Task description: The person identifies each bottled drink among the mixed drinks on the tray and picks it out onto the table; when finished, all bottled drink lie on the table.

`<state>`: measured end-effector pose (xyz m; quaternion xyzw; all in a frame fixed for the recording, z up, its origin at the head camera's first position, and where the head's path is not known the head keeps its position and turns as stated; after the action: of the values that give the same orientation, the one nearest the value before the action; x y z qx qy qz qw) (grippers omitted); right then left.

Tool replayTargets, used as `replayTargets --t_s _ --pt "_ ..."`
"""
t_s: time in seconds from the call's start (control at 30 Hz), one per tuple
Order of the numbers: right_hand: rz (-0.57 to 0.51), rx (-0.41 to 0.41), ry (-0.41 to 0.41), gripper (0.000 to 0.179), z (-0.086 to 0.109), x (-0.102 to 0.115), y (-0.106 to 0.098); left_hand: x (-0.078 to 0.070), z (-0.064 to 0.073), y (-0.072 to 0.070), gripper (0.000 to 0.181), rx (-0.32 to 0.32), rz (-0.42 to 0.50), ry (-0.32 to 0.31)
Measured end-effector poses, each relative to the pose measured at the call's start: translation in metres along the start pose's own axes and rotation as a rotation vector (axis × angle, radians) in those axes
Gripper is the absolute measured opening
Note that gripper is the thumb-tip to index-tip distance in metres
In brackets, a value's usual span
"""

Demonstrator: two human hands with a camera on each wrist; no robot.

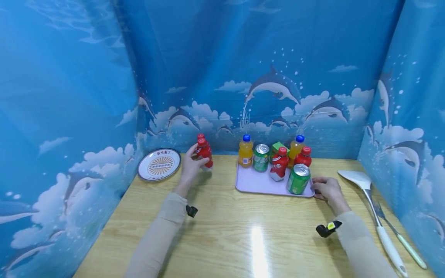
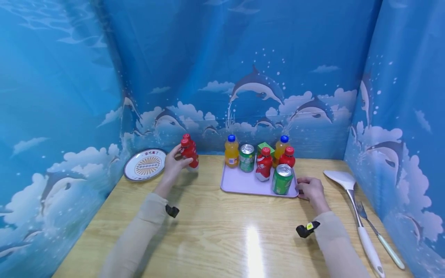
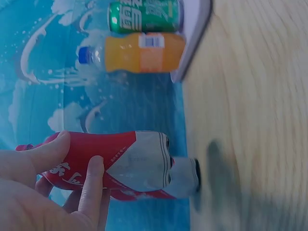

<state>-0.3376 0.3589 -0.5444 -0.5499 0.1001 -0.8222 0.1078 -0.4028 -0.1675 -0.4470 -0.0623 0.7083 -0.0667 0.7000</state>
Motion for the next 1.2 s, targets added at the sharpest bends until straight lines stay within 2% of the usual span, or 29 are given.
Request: replayTargets --t_s 0.3,0.5,0.73,1.0,1.2 --pt "0.005 0.011 0.019 0.054 0.001 -0.001 0.004 0.015 -0.005 -0.024 0.075 -0.03 -0.057 0.018" --pt "0.011 0.004 0.01 0.054 0.002 -0.002 0.004 0.027 -0.007 -0.035 0.076 -0.054 -0.075 -0.029" --pt "-0.003 -0.011 0.014 0.053 0.0 -0.002 0.003 0.037 -0.01 -0.041 0.076 -0.06 -0.065 -0.056" --pt "0.063 -0.022 0.029 0.051 -0.003 -0.005 0.002 0.044 -0.011 -0.047 0.075 -0.074 -0.105 -0.06" --pt "0.08 -0.03 0.026 0.051 -0.002 -0.003 0.001 0.046 -0.014 -0.048 0.074 -0.068 -0.096 -0.066"
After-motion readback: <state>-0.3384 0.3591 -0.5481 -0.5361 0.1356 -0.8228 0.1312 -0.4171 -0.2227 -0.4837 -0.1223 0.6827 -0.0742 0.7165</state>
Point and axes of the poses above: each hand's wrist, its own z-axis away from the middle knuckle, its own y-axis out of the palm, x = y × z, the point moved 9 cm from there along -z, towards the middle knuckle, and after that the axes turned 8 degrees about x, right-handed, at the moved point
